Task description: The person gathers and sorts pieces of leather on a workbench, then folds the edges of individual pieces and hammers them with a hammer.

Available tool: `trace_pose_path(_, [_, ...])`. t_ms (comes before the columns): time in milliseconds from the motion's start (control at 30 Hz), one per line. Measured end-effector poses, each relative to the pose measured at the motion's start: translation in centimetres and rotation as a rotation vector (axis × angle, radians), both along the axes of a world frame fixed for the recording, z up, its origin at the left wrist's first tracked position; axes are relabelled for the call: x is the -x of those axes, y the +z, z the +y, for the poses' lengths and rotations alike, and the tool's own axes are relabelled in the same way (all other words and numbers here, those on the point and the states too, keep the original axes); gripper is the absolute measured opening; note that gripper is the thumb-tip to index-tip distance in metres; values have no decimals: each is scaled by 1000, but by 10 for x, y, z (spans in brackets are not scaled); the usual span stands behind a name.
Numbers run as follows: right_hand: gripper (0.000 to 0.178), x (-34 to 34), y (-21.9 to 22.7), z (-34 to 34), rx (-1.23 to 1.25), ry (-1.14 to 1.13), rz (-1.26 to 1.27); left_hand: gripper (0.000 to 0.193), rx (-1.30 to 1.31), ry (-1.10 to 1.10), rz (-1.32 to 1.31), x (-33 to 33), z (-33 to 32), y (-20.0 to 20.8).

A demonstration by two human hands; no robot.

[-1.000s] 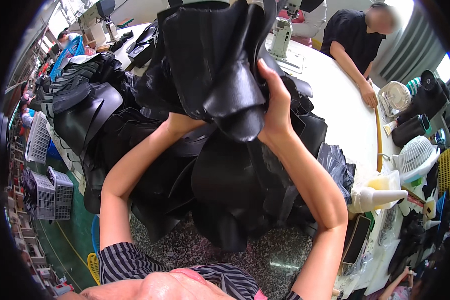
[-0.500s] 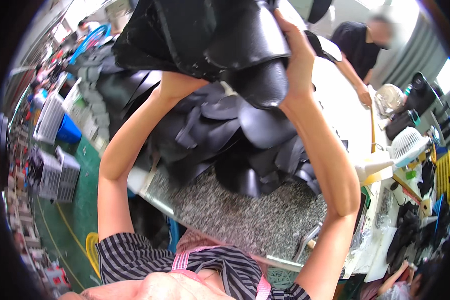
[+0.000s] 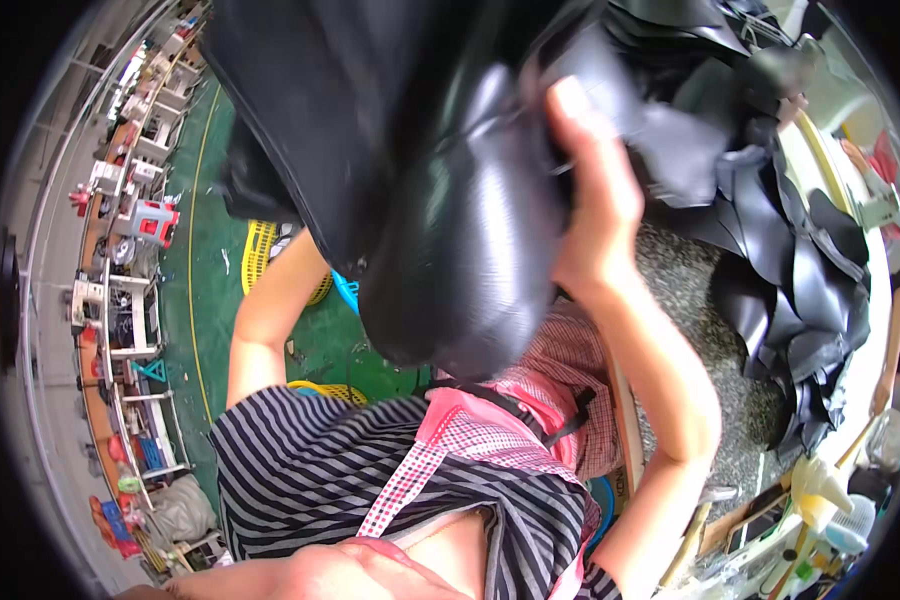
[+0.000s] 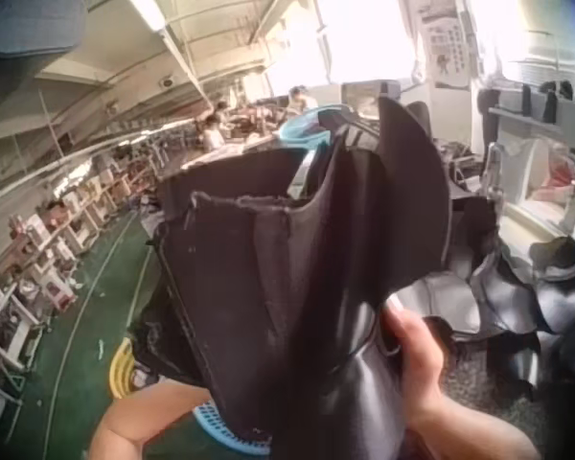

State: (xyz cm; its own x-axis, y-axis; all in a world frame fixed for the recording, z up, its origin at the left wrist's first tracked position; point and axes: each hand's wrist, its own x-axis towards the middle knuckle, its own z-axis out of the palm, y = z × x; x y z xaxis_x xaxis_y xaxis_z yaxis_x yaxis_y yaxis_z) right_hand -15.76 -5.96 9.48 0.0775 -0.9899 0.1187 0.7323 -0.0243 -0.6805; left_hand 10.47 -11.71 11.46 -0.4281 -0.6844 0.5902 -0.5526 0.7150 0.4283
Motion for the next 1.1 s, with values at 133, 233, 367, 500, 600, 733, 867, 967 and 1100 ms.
trace_pose_path(133, [38, -78, -23, 9, -16, 32, 63, 82, -151, 184, 120, -37, 70, -83])
trace_pose_path(233, [39, -126, -110, -8, -417, 355, 19, 87, -278, 243, 186, -89, 74, -139])
trace_pose_path(367, [65, -157, -225, -20, -512, 381, 387, 113, -423, 497, -365, -145, 102, -274])
trace_pose_path(500, [84, -131, -293, 2, -443, 216, 818, 102, -723, 653, -600, -142, 116, -347])
trace_pose_path(600, [77, -115, -306, -1, -486, 274, 1066, 90, -618, 621, -435, -152, 107, -356])
trace_pose_path(733, [64, -97, -294, -20, -311, 619, 1612, 90, -802, 587, -365, -150, 96, -358])
trace_pose_path(867, [47, -64, -172, -9, 126, 782, 1627, 81, -901, 517, -343, -162, 81, -348])
trace_pose_path(967, [45, -4, -53, 0, 298, 729, 1608, 64, -809, 398, -368, -177, 64, -344])
trace_pose_path(1100, [35, 105, 52, 1, 364, 165, 1558, 97, -821, 477, 143, -201, 85, -342])
